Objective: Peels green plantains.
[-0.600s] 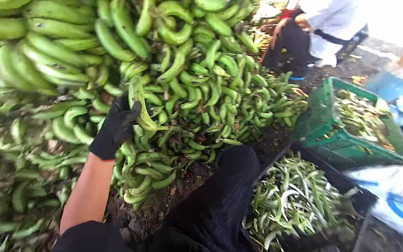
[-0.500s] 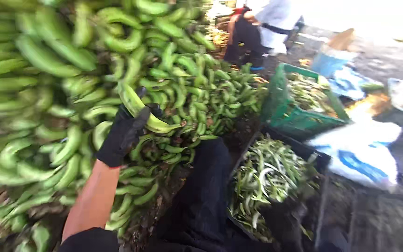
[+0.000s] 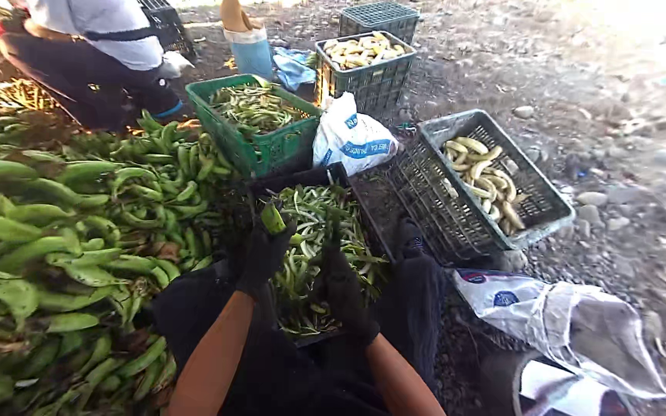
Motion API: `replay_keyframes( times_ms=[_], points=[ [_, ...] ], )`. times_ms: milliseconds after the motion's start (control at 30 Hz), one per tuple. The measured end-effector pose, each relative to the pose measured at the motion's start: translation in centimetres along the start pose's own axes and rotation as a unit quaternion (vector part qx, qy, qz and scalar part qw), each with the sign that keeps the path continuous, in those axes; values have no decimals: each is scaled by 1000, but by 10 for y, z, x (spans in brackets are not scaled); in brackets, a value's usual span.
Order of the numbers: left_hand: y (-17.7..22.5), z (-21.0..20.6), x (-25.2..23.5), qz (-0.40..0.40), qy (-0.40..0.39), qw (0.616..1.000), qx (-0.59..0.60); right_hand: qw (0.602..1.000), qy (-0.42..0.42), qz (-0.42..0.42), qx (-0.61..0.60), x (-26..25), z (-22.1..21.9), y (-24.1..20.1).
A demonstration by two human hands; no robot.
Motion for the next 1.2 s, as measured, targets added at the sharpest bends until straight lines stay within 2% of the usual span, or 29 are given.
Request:
replay_keyframes(
  times_ms=[67, 100, 167, 200, 267, 300, 367, 433, 467, 533, 600, 633, 733, 800, 900, 967, 1067, 1133, 1200],
  points=[
    [0, -4, 5, -5, -7, 1000, 10, 992, 8, 116, -48, 2, -2, -48],
    [-1, -5, 6, -2, -8, 1000, 18, 986, 14, 145, -77, 3, -3, -65],
    [0, -9, 5, -5, 1, 999, 43, 988, 36, 140, -61, -2, -2, -55],
    [1, -10, 5, -7, 4, 998, 59, 996, 48, 69, -3, -8, 0, -22],
    [0, -12, 9, -2, 17, 996, 90, 981, -9, -148, 124, -3, 9, 79],
    [-1, -11, 9, 7, 30, 994, 105, 968, -22, -217, 126, 9, 9, 122],
    [2, -4, -6, 21, 63, 989, 133, 961, 4, -270, 63, 21, 8, 157],
    [-7, 2, -6, 43, 80, 985, 145, 962, 20, -274, 13, 27, 11, 148],
    [-14, 4, -4, 61, 80, 982, 160, 968, 24, -248, 14, 21, 15, 135],
    [-20, 3, -9, 75, 78, 972, 207, 985, 19, -158, 73, 0, 28, 103],
    [-26, -3, -11, 60, 34, 955, 287, 984, -16, -28, 173, -20, 42, 74],
    [-27, -6, -11, 55, 11, 946, 318, 970, -19, 9, 242, -30, 47, 63],
    [-27, -10, -6, 79, -30, 934, 346, 894, -11, -5, 447, -49, 44, 28],
    [-33, -11, 0, 122, -30, 925, 358, 860, -12, 15, 510, -50, 37, 16],
    [-34, -13, -1, 161, -37, 905, 393, 842, 27, 89, 532, -42, 32, 15],
    [-33, -10, -1, 148, -34, 927, 342, 845, 37, 79, 527, -41, 29, 14],
    [-28, -11, 3, 111, -28, 967, 228, 858, 72, 3, 508, -61, 26, 21],
    [-24, -20, 6, 113, -19, 968, 225, 863, 105, -83, 487, -85, 30, 22],
    [-17, -28, 12, 127, -36, 955, 265, 881, 132, -100, 443, -103, 39, 13]
  ],
)
Point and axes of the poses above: each hand's wrist, its own x-axis away from the middle knuckle, its own z-axis out of the back of the hand, y = z × x, the point moved 5 cm from there along -x, towards the middle knuckle, and after that the axes turned 7 degrees about -z, right-handed, at the moved point
